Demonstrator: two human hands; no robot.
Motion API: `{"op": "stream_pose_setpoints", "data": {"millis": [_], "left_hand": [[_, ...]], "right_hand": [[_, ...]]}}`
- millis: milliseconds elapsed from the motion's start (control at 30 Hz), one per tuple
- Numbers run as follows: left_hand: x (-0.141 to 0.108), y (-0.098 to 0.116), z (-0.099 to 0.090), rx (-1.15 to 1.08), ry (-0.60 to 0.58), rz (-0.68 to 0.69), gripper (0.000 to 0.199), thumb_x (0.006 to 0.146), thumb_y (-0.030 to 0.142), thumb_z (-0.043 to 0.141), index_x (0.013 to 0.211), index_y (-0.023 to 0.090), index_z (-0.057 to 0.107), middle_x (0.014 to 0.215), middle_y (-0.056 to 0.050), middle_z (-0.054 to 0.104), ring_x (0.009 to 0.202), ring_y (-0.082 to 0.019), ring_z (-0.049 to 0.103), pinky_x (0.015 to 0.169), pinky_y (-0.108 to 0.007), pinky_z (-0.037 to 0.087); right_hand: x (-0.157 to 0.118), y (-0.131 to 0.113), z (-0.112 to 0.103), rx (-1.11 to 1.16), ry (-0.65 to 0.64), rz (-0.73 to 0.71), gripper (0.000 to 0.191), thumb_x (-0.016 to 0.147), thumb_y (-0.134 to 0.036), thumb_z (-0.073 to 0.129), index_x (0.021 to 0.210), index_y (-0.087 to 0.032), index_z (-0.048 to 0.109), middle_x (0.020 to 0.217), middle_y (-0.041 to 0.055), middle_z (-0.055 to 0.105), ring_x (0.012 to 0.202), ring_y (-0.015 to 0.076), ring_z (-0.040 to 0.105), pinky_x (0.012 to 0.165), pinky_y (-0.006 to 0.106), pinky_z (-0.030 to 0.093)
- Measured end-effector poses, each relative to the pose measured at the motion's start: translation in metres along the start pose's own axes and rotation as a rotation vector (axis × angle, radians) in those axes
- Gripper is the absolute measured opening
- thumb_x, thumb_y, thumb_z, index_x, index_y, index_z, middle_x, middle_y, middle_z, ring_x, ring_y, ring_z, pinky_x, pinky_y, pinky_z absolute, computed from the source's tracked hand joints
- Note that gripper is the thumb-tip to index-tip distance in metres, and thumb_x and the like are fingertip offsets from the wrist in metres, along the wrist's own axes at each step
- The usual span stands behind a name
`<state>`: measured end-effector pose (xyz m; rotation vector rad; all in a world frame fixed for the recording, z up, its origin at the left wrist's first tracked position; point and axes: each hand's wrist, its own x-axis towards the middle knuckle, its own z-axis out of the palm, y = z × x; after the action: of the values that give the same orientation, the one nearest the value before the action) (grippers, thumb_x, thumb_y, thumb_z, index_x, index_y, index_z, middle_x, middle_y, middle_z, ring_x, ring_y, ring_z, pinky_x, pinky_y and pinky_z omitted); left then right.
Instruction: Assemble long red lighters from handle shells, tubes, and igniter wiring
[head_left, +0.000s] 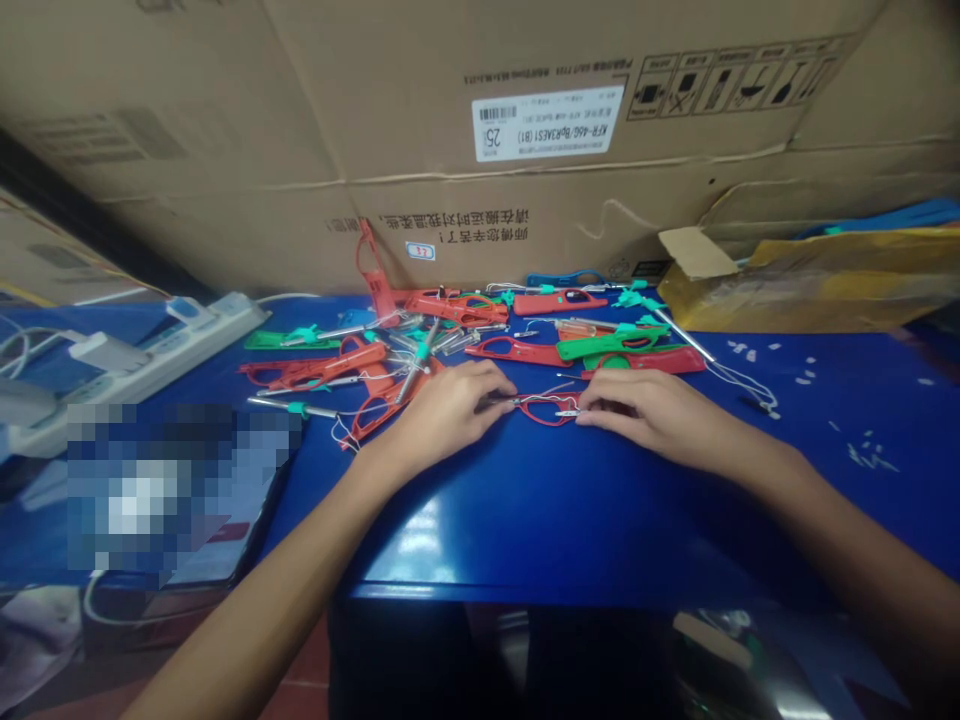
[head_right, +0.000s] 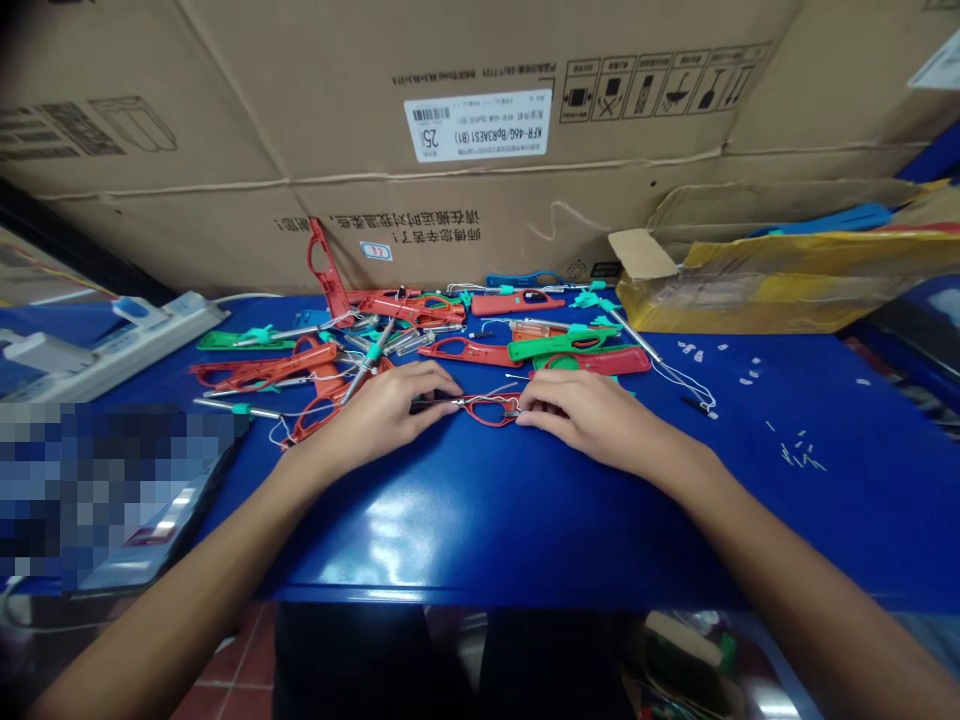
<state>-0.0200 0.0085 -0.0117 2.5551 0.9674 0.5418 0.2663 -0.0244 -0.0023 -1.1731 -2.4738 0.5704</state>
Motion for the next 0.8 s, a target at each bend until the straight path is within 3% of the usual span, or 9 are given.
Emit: {"op": "stream_pose_setpoints", "data": {"millis": [133, 533, 800], "left_hand": [[0.0, 0.005, 0.003, 0.03, -0.002, 0.048, 0.029, 0.101, 0.025, 0.059, 0.128, 0.016, 0.064, 0.123, -0.009, 0.067, 0.114, -0.023, 0.064, 0.099, -0.041, 0.053], [0.003, 0.003, 0.015, -0.014, 0.066, 0.158, 0.024, 0.104, 0.026, 0.054, 0.116, 0.017, 0.073, 0.108, -0.006, 0.071, 0.099, -0.019, 0.066, 0.09, -0.035, 0.054], [0.001, 0.006, 0.012, 0.126, 0.02, 0.189, 0.026, 0.103, 0.035, 0.057, 0.117, 0.021, 0.073, 0.111, -0.005, 0.07, 0.101, -0.019, 0.065, 0.094, -0.037, 0.048]], "right_hand": [[0.001, 0.0, 0.001, -0.011, -0.018, 0.002, 0.023, 0.102, -0.039, 0.053, 0.097, -0.023, 0.068, 0.095, 0.0043, 0.071, 0.086, 0.0193, 0.065, 0.076, 0.033, 0.048], [0.002, -0.005, 0.0, -0.02, -0.042, 0.11, 0.021, 0.102, -0.04, 0.054, 0.095, -0.022, 0.064, 0.088, 0.0029, 0.069, 0.078, 0.0176, 0.062, 0.068, 0.031, 0.044], [0.001, 0.0, 0.0, -0.027, -0.035, 0.048, 0.023, 0.102, -0.04, 0.053, 0.098, -0.022, 0.067, 0.097, 0.0047, 0.071, 0.09, 0.0208, 0.065, 0.079, 0.035, 0.048]]}}
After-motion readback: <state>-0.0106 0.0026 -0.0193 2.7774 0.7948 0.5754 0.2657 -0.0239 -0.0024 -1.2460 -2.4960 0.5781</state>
